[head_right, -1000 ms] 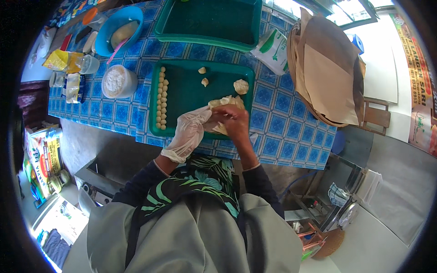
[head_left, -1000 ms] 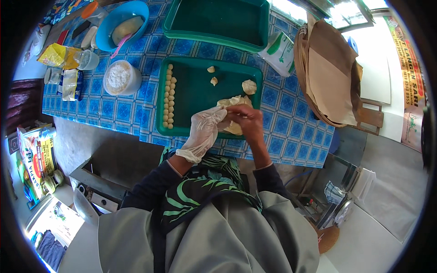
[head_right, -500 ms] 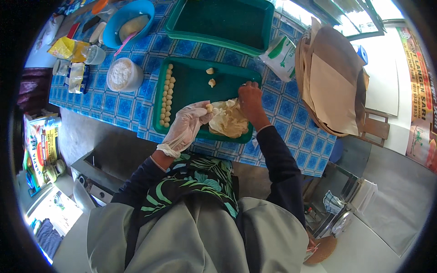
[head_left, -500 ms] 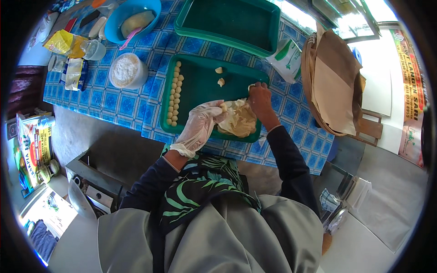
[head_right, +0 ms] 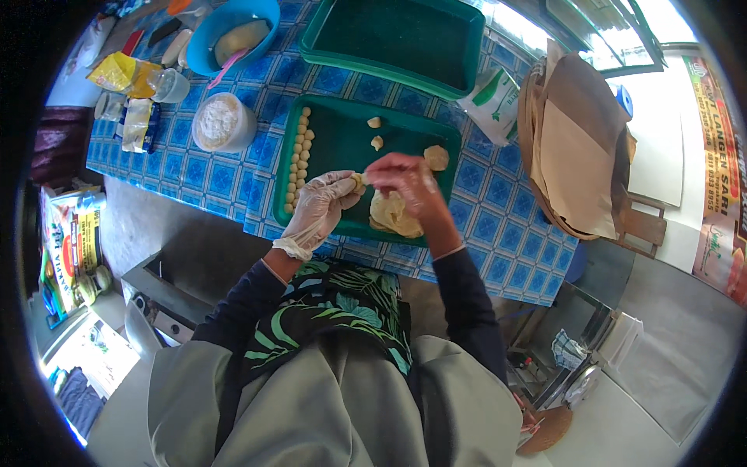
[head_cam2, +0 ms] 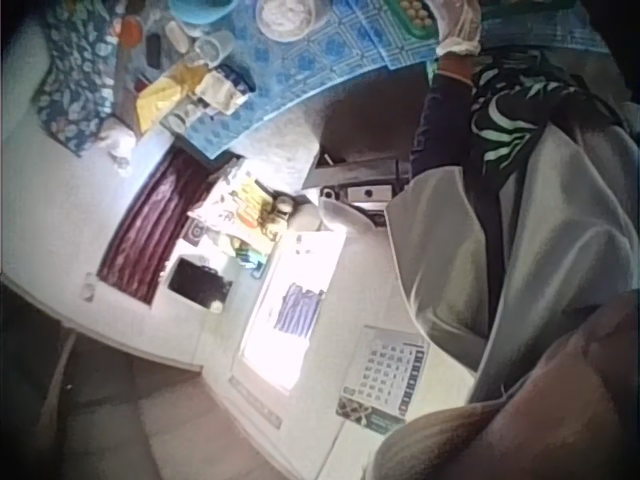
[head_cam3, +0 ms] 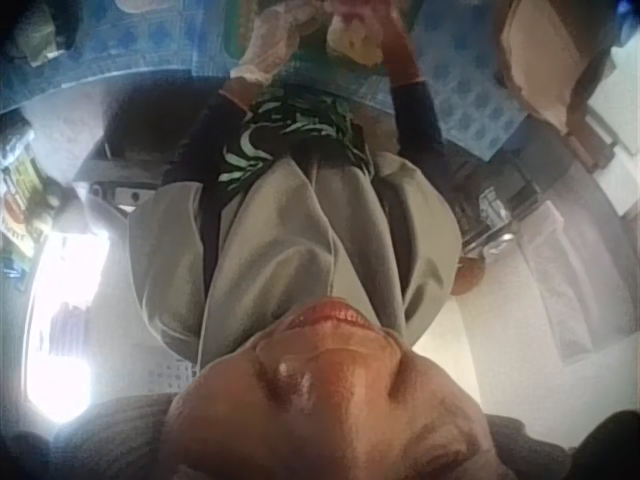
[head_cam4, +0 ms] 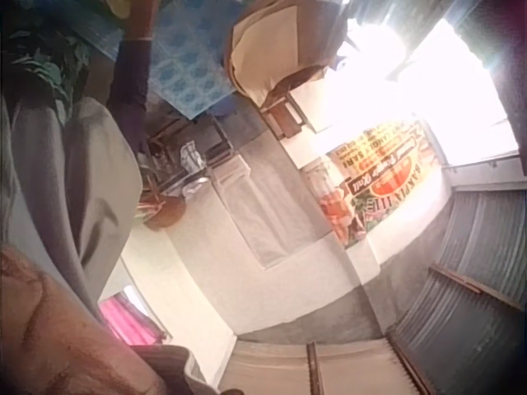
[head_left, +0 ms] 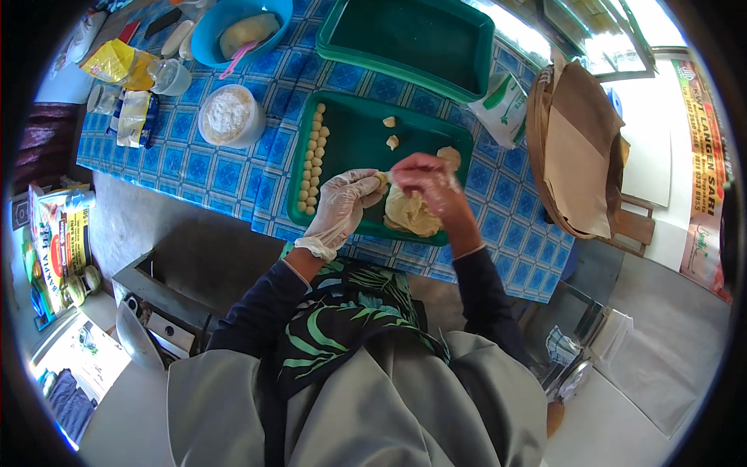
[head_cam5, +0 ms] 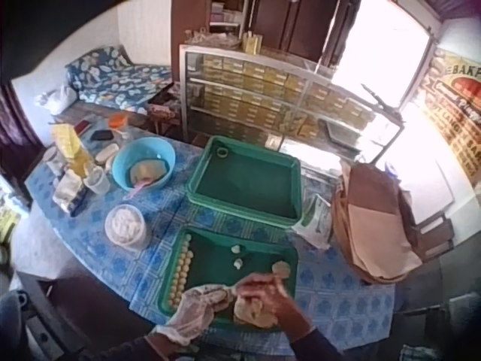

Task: The person shapes small pieces of dough by hand on a green tray, pulling portions from a larger dough mass and rolling them into small balls.

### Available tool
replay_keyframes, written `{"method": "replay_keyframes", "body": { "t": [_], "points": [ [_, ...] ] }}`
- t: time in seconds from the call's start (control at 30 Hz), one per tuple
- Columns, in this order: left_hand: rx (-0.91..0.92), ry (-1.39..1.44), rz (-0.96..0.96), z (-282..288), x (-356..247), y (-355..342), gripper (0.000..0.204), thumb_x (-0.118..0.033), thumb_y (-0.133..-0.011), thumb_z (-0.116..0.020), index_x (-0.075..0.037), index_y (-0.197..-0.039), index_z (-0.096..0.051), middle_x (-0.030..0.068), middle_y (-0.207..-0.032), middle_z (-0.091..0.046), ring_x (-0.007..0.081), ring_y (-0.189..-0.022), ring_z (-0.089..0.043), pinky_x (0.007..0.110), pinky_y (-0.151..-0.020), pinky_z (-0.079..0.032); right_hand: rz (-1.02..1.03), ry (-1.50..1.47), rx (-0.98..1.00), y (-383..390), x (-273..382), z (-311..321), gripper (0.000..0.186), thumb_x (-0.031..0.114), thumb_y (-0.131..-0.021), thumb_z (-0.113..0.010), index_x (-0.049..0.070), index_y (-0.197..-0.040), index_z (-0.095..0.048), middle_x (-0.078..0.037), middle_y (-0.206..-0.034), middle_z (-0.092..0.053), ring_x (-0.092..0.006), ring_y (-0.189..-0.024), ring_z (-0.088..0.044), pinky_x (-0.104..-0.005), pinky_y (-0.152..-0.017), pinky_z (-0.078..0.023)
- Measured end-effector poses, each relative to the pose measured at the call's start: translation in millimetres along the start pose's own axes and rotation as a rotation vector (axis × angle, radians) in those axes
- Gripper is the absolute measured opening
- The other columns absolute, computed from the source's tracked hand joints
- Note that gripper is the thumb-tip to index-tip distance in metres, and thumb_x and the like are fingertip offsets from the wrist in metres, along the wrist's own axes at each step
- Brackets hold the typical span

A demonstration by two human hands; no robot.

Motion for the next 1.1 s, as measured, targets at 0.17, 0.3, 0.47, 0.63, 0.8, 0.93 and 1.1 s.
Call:
{"method": "replay_keyframes", "body": {
  "t": [0.17, 0.3, 0.47, 0.63, 0.8, 0.93, 1.1],
  "points": [
    [0.125, -0.084, -0.011, -2.0, -11.3, -0.8, 0.019, -0.001, -0.090, -0.060, 0.009, -0.106, -0.063, 0.0149, -0.103, -0.066, 0.0191, -0.088, -0.066, 0.028, -0.083, -0.055, 0.021, -0.091, -0.067, 1.7, -12.0, -22.2, 0.010, 0.006, -0.080, -0.071, -0.001, -0.087, -0.069, -0.005, -0.077, -0.066, -0.0109, -0.069, -0.059, -0.0252, -0.059, -0.046],
    [0.159, -0.132, -0.009, -2.2, -20.6, 1.8, 0.020, 0.000, -0.089, -0.061, 0.009, -0.107, -0.063, 0.0143, -0.100, -0.067, 0.0183, -0.087, -0.066, 0.027, -0.080, -0.055, 0.012, -0.152, -0.115, 2.4, -7.8, -30.4, 0.016, 0.003, -0.078, -0.072, -0.003, -0.093, -0.069, -0.008, -0.083, -0.069, -0.0137, -0.071, -0.063, -0.0269, -0.060, -0.050],
    [0.057, -0.237, -0.115, 5.8, -20.8, -0.3, 0.017, -0.001, -0.090, -0.061, 0.008, -0.104, -0.062, 0.0149, -0.096, -0.067, 0.0173, -0.081, -0.067, 0.029, -0.075, -0.057, 0.035, 0.009, -0.126, 2.0, -5.4, -37.8, 0.015, -0.002, -0.079, -0.069, -0.003, -0.095, -0.070, -0.010, -0.084, -0.069, -0.0154, -0.074, -0.064, -0.0265, -0.059, -0.051],
    [0.008, -0.139, -0.129, 17.4, -21.8, -9.4, 0.014, 0.002, -0.088, -0.059, 0.008, -0.100, -0.062, 0.0166, -0.094, -0.067, 0.0197, -0.082, -0.068, 0.029, -0.075, -0.057, 0.267, -0.087, -0.132, -1.9, -21.7, -44.8, 0.014, -0.002, -0.079, -0.068, -0.003, -0.092, -0.071, -0.009, -0.078, -0.067, -0.0137, -0.067, -0.064, -0.0276, -0.058, -0.053],
    [0.019, -0.071, -0.026, 25.7, -22.6, -14.8, 0.013, 0.003, -0.087, -0.059, 0.008, -0.098, -0.062, 0.0181, -0.097, -0.067, 0.0239, -0.086, -0.068, 0.032, -0.081, -0.057, 0.268, 0.177, -0.277, -5.8, -23.3, -52.4, 0.010, -0.003, -0.078, -0.067, -0.001, -0.088, -0.069, -0.007, -0.078, -0.066, -0.0131, -0.068, -0.064, -0.0259, -0.058, -0.052],
    [0.001, -0.179, -0.143, 23.7, -17.1, -13.0, 0.025, 0.001, -0.089, -0.057, 0.009, -0.112, -0.056, 0.0173, -0.104, -0.065, 0.0249, -0.091, -0.067, 0.036, -0.085, -0.056, 0.096, 0.097, -0.385, -11.1, -25.0, -58.4, 0.008, -0.004, -0.077, -0.067, -0.001, -0.084, -0.065, -0.006, -0.076, -0.064, -0.0157, -0.069, -0.064, -0.0262, -0.057, -0.050],
    [0.005, -0.062, -0.175, 15.2, -14.7, 1.6, 0.052, -0.001, -0.089, -0.054, 0.013, -0.136, -0.036, 0.0197, -0.120, -0.058, 0.0245, -0.102, -0.063, 0.039, -0.091, -0.051, 0.475, 0.462, -0.509, -11.3, -28.1, -63.6, 0.008, -0.003, -0.075, -0.066, -0.001, -0.082, -0.067, -0.011, -0.077, -0.065, -0.0215, -0.066, -0.065, -0.0300, -0.056, -0.049]
  ]
}}
Point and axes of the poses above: each hand's wrist, its own y-axis away from the middle knuckle, its own z-axis out of the back of the hand, x = y × z, the point moved 3 cm from there along -y, towards the middle knuckle
